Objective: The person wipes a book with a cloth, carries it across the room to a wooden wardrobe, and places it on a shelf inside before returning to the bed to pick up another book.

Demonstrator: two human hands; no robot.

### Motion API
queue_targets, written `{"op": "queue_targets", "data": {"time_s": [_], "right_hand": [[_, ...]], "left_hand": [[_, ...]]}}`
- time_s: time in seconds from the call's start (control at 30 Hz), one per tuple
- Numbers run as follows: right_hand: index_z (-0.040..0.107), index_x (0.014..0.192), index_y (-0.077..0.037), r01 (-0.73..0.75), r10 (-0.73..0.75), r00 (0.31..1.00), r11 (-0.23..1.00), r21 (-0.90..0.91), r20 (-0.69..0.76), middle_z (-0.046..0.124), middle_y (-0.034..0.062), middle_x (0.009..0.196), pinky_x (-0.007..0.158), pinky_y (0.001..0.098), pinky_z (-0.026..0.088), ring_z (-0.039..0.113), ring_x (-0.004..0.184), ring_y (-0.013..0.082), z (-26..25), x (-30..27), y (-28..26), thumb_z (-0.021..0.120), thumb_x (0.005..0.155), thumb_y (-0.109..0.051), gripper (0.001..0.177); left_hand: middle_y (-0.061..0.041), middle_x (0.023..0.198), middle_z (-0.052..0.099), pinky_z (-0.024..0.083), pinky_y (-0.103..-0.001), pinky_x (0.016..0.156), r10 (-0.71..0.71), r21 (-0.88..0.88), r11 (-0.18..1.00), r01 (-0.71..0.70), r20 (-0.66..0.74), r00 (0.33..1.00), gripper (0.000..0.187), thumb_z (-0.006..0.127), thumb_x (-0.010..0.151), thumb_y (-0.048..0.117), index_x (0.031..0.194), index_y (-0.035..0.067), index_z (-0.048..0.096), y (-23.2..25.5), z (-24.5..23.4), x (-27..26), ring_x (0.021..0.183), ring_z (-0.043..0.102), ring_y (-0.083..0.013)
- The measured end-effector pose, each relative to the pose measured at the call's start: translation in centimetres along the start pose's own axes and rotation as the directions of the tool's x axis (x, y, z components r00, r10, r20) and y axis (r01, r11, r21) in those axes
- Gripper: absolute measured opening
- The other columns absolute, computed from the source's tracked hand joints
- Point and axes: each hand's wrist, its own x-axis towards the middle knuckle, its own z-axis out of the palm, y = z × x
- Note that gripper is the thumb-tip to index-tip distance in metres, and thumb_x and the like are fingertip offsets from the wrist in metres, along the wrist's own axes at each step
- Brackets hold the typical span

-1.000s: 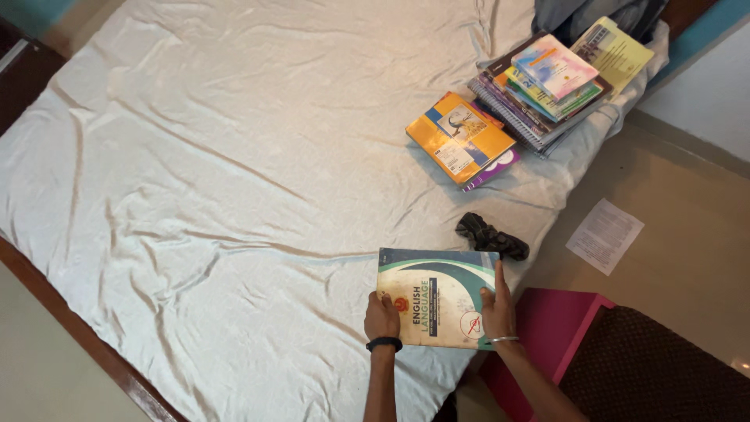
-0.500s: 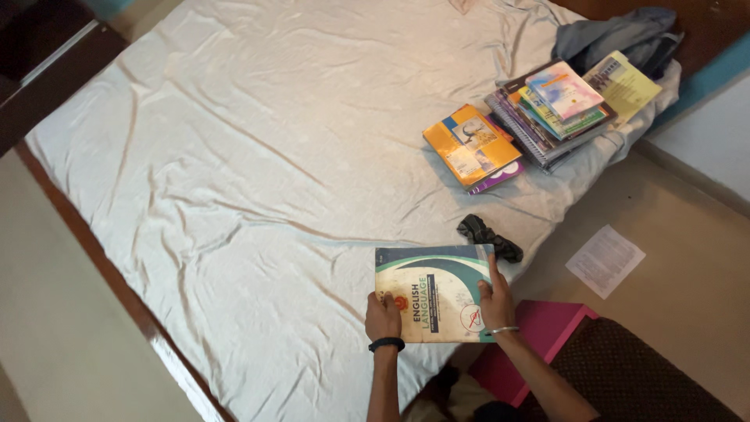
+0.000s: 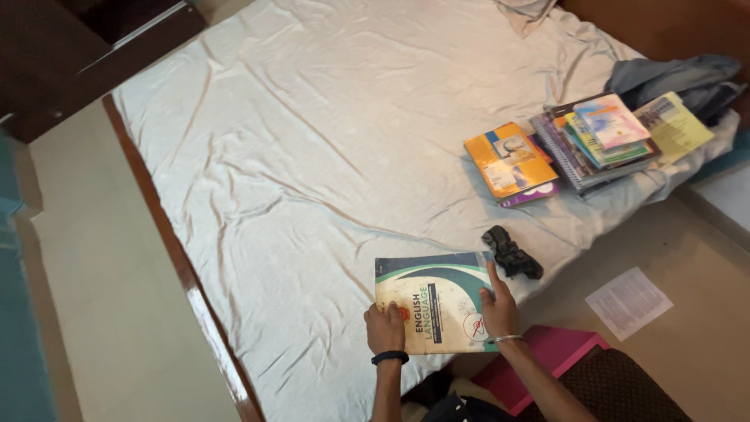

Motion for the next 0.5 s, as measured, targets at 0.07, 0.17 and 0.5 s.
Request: {"op": "queue_targets", "data": {"time_s": [0.07,0.17,0.5], "right_hand": [[0.035,0.16,-0.027,0.007,-0.007,1.0,1.0,-0.005,0.02,0.067,0.0162,0.127,0.092,0.0372,0.052,0.068,0.108,0.0282,0.6,-0.5,-0.6,0.062,0.095,-0.009,0.072],[0.034,0.161,-0.025,0.047,-0.047,0.998,0.999,-0.007,0.043,0.066,0.0178,0.127,0.092,0.0381,0.052,0.067,0.109,0.0292,1.5,-1.6,-1.4,0.062,0.096,-0.009,0.073],[0.034,0.16,-0.023,0.082,-0.081,0.989,0.997,-0.005,0.124,0.064,0.019,0.129,0.094,0.0387,0.052,0.067,0.111,0.0307,6.5,-7.9,-4.6,0.059,0.097,-0.011,0.07]], "left_hand": [[-0.02,0.112,0.062,0.053,-0.051,0.085,-0.005,0.004,1.0,0.005,0.007,1.0,0.045,0.061,0.094,0.042,0.112,0.001,0.063,-0.7,-1.1,-0.3,0.101,0.065,-0.0404],[-0.02,0.112,0.062,0.052,-0.051,0.085,-0.011,-0.046,0.999,0.01,-0.022,1.0,0.045,0.061,0.093,0.042,0.111,0.0,0.063,-2.1,-2.7,-0.9,0.1,0.065,-0.0406],[-0.019,0.114,0.062,0.053,-0.049,0.087,-0.06,-0.059,0.997,0.058,-0.042,0.997,0.047,0.062,0.093,0.043,0.111,0.0,0.064,-8.7,-9.7,-2.1,0.102,0.065,-0.0401]]}}
